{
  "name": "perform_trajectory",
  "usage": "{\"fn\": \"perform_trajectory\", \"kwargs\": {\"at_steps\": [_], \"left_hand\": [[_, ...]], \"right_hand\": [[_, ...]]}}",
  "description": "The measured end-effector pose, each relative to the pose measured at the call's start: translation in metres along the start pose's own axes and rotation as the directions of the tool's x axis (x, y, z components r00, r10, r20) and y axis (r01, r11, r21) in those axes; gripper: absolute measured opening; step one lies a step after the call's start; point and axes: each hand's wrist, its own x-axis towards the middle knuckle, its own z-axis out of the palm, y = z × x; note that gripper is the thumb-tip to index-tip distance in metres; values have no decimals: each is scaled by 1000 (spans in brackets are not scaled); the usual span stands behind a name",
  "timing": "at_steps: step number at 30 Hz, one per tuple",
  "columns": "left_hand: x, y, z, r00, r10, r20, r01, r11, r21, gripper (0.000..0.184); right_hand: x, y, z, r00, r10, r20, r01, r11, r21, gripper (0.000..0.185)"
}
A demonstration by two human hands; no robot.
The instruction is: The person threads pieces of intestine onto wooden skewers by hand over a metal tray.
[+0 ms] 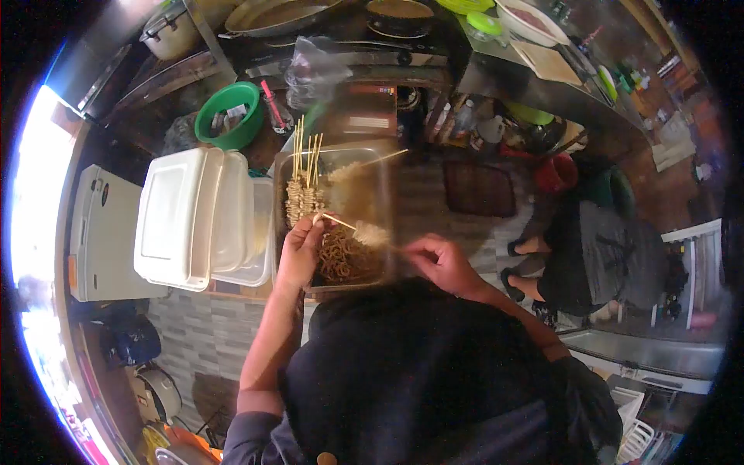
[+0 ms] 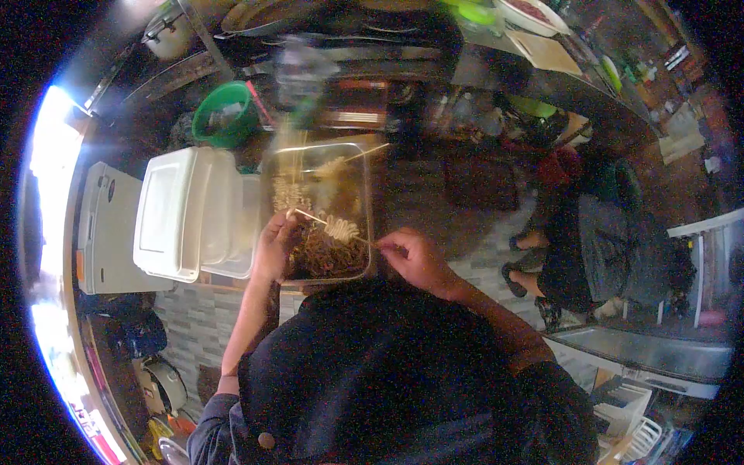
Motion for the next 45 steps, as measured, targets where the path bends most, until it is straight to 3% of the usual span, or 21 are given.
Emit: {"fn": "perform_trajectory", "kwargs": {"at_steps": [4,10,12,22,24,27,37,40,43,45], "left_hand": [[-2,9,5,999,50,-4,-50,997,63,26],[-3,15,4,1000,8,-13,-7,994,109,26],[-4,20,6,995,92,-49,-79,972,223,25],[-8,16,14,972,156,-175,-104,956,275,22],[-11,21,17,954,271,-130,-198,893,405,23],[-16,25,21,926,341,-160,-209,818,536,22],[-17,25,17,907,390,-159,-244,793,558,21],[-21,34,19,927,341,-156,-178,766,618,21],[-20,33,19,914,365,-174,-184,759,625,20],[-17,28,18,870,466,-159,-282,738,613,20]], "right_hand": [[0,3,-1,995,-91,-26,89,994,-65,13],[-1,-11,-10,998,-57,-31,54,994,-91,12],[-2,-10,-11,997,-64,-37,61,995,-78,12],[-7,-25,-14,987,-142,-73,131,982,-135,10],[-7,-25,-14,987,-145,-70,133,980,-147,10],[-8,-26,-12,984,-160,-71,147,976,-159,10],[-8,-29,-10,963,-260,-76,243,953,-183,11],[-8,-28,-10,962,-263,-71,244,949,-201,11],[-7,-28,-9,961,-263,-83,244,950,-195,11],[-7,-28,-9,959,-271,-86,251,948,-194,11]]}}
